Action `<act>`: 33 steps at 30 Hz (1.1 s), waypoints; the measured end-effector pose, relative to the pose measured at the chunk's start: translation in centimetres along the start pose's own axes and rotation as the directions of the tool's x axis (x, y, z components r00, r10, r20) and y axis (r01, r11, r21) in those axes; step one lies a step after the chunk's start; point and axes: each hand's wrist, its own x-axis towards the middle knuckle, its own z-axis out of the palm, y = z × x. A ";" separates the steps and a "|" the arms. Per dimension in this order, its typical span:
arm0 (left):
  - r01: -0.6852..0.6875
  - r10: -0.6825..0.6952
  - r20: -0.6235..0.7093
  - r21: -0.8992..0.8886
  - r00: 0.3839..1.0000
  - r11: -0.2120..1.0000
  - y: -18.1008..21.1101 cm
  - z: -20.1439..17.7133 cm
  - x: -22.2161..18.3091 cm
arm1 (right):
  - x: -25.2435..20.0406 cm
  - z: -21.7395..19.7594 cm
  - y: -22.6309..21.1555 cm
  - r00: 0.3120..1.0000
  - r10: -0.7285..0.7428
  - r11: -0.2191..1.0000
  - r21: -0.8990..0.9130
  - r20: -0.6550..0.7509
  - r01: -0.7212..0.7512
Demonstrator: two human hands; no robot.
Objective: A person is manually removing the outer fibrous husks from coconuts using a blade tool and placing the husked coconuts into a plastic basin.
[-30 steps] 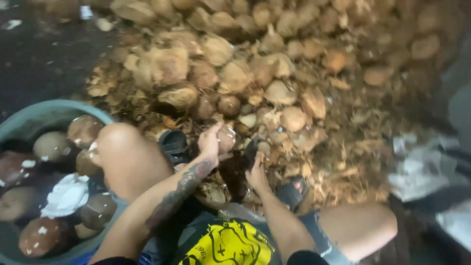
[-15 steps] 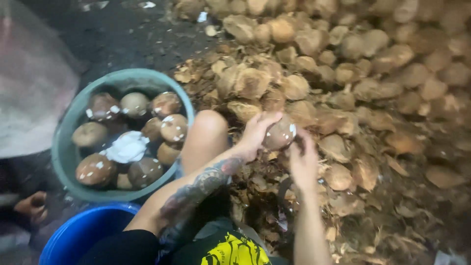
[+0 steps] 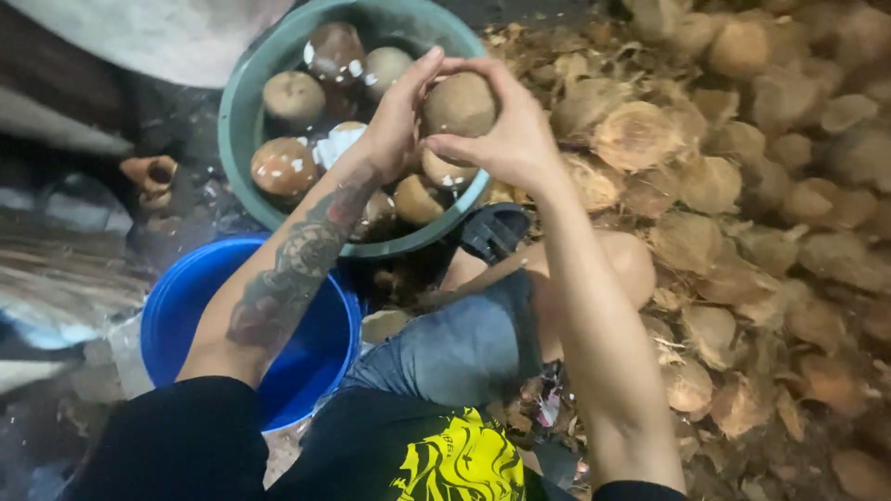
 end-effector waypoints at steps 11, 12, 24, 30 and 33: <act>0.471 -0.285 -0.395 0.536 0.873 0.701 -2.1 -14.3 -3.4 | -0.5 13.7 10.7 0.849 0.374 0.874 -0.447 0.373 -0.188; 0.477 -0.288 -0.401 0.528 0.869 0.703 -2.2 -15.6 -3.5 | -0.7 13.9 11.1 0.845 0.375 0.875 -0.447 0.382 -0.187; 0.516 -0.104 -0.540 0.704 0.835 0.489 -0.3 -20.6 -10.2 | -1.8 15.1 9.9 0.791 0.334 0.792 -0.607 0.513 0.059; 0.559 -0.153 -0.555 0.702 0.818 0.441 0.2 -19.4 -10.7 | -2.7 12.4 9.3 0.788 0.404 0.838 -0.533 0.463 -0.117; 0.539 -0.160 -0.524 0.736 0.837 0.409 0.5 -18.3 -10.1 | -3.0 10.9 9.9 0.835 0.373 0.882 -0.433 0.404 -0.185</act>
